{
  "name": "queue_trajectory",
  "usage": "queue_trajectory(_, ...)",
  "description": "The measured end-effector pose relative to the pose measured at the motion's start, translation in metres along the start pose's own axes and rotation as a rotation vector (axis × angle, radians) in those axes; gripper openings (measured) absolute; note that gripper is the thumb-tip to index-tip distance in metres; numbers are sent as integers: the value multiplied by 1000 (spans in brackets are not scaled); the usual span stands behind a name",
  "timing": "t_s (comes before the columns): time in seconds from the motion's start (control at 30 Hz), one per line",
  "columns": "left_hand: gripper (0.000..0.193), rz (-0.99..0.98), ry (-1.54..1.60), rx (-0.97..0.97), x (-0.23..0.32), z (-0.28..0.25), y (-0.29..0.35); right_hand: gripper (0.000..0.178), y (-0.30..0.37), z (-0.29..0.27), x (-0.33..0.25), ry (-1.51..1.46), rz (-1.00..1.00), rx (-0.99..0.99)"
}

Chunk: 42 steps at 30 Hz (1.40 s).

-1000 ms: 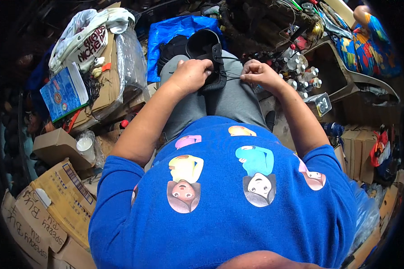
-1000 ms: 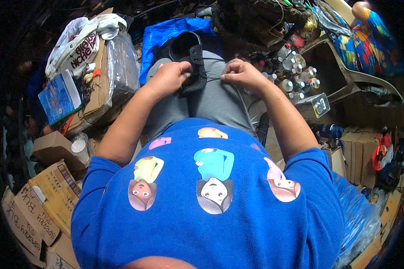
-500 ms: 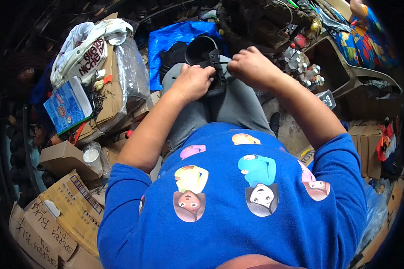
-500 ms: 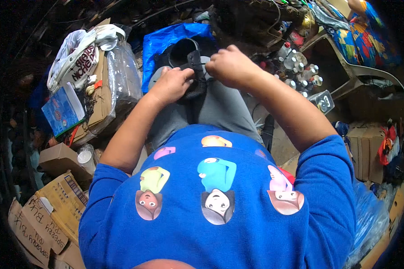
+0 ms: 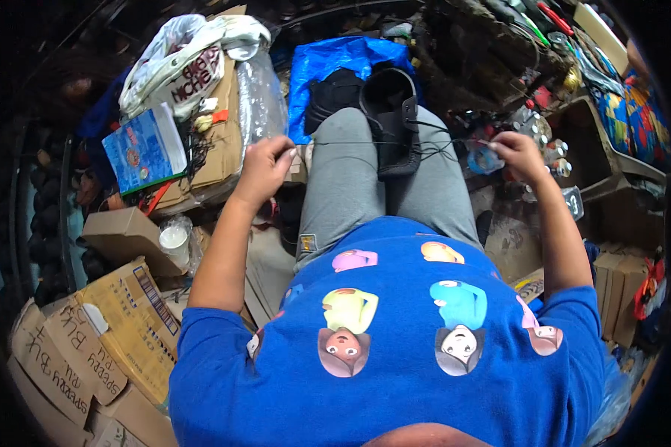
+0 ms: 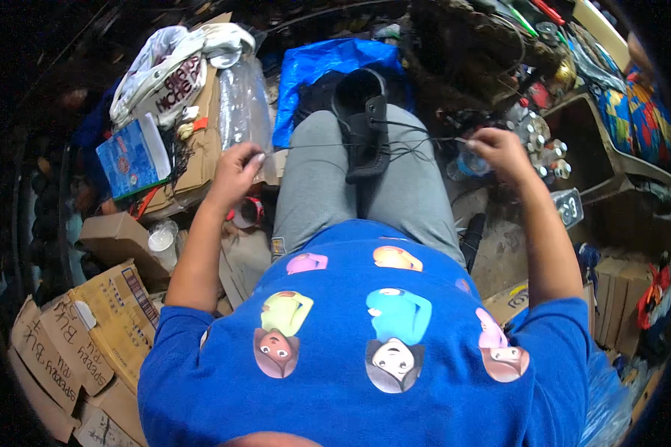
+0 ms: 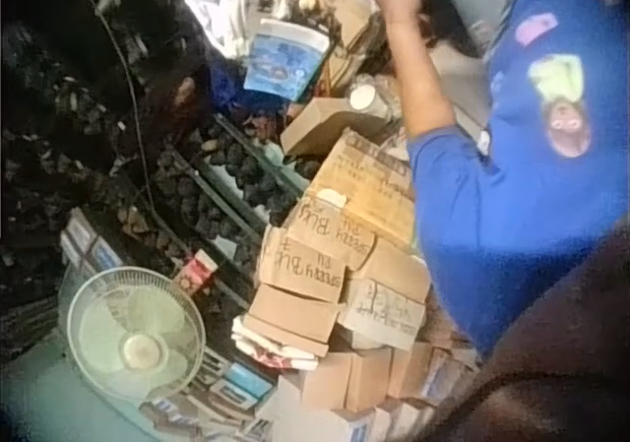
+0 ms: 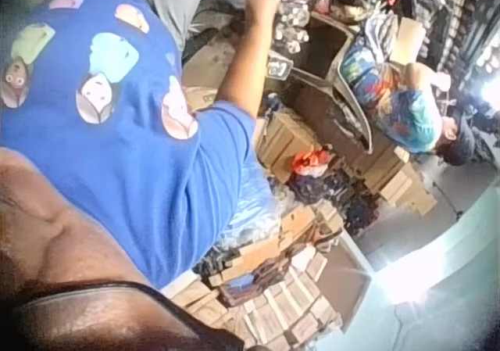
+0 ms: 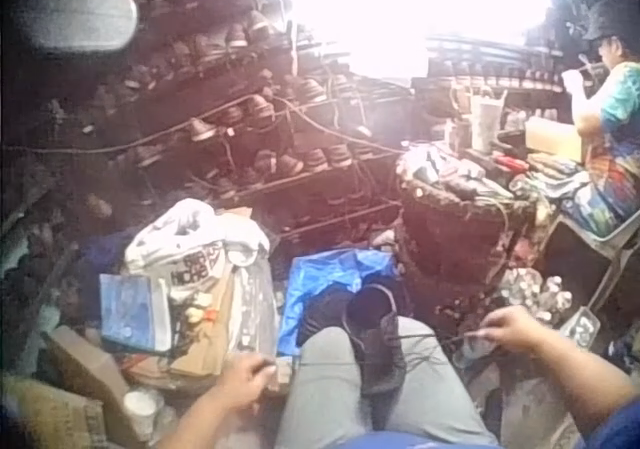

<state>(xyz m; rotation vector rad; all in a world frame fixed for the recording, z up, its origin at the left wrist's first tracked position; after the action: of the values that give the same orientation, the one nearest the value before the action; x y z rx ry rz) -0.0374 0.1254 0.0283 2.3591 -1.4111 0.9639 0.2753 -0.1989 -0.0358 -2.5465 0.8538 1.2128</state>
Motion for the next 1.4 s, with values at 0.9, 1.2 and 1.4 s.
queue_trajectory(0.9,50,157,156,-133,95,78,-59,16,-22,58,-88,-203,-164,-91)
queue_trajectory(1.2,49,144,229,-411,115,141,-91,15,-52,78,-106,-114,-357,-182)
queue_trajectory(1.4,25,59,368,-624,107,160,-83,17,-42,85,-120,-111,-408,-186)
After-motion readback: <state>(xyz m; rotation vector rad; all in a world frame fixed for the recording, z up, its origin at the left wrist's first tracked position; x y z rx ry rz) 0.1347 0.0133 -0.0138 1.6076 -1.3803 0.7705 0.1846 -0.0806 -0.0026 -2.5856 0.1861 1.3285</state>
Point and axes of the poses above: each hand's wrist, its own y-axis away from the middle knuckle, its own z-axis out of the palm, x = y × z, the point moved 10 cm from there along -y, towards the middle knuckle, and after that the axes turned 6 degrees about -z, right-handed, at the moved point
